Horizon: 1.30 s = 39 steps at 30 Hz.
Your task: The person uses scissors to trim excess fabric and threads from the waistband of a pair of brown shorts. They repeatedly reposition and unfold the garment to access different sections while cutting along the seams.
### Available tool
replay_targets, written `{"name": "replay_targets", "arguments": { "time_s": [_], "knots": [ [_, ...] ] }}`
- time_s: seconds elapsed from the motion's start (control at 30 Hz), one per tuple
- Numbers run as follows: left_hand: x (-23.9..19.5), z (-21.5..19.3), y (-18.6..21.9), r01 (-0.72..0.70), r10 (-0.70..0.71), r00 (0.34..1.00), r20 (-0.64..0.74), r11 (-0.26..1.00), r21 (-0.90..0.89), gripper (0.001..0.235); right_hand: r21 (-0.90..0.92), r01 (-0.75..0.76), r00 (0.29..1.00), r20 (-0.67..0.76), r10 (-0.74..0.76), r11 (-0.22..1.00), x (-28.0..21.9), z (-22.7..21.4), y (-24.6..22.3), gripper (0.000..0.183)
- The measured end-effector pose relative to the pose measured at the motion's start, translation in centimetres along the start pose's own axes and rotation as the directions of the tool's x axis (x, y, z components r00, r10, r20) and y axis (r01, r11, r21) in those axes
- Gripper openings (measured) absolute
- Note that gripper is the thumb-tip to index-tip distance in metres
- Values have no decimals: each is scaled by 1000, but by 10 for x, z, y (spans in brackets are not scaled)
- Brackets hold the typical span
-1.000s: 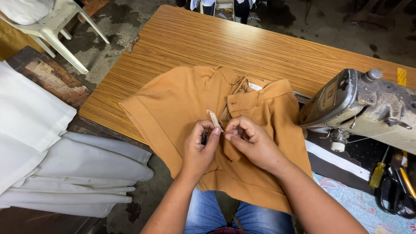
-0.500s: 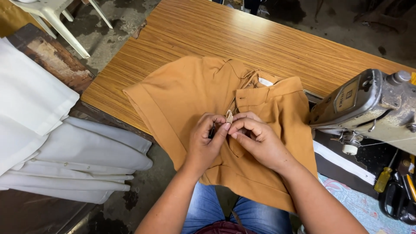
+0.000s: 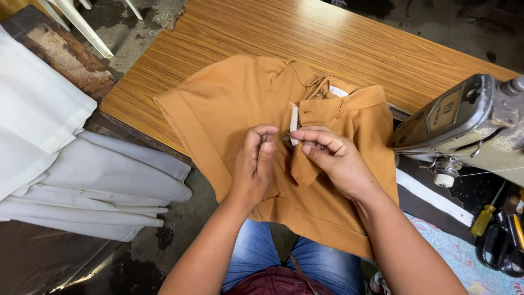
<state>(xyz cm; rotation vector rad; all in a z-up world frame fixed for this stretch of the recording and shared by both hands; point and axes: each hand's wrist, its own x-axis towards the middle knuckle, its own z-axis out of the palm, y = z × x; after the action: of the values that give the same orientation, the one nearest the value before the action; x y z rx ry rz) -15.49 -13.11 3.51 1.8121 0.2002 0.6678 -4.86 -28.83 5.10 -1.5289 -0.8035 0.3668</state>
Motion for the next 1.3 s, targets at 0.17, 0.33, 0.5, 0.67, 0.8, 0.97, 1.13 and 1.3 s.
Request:
{"name": "replay_targets", "arguments": {
  "time_s": [0.17,0.33,0.5,0.67,0.8,0.97,1.13,1.3],
  "knots": [
    [-9,-1,22,137,-171,969,180,973,183,34,105,-82,995,-43,87,991,1,-2,3,28],
    [-17,6,9,23,-145,958,248,900,435,37,26,-53,999,3,53,998,0,1,-1,31],
    [-15,11,-1,37,-124,970,208,925,378,33,2,-40,999,29,40,999,-2,0,-1,34],
    [-14,11,1,47,-132,970,203,924,381,33,5,-40,998,49,39,999,-3,0,-4,35],
    [-13,11,3,25,-96,976,195,940,340,28,-2,-19,998,58,19,1000,-2,1,-5,35],
    [-13,11,2,31,-87,981,175,952,305,26,1,-19,998,56,19,1000,-3,1,-6,34],
    [-13,10,-3,22,-70,984,162,960,280,26,9,-18,999,47,17,1000,-3,0,-5,34],
    [-12,8,5,19,-70,982,173,960,280,25,7,-18,998,59,18,1000,-2,1,-5,35]
  ]
}}
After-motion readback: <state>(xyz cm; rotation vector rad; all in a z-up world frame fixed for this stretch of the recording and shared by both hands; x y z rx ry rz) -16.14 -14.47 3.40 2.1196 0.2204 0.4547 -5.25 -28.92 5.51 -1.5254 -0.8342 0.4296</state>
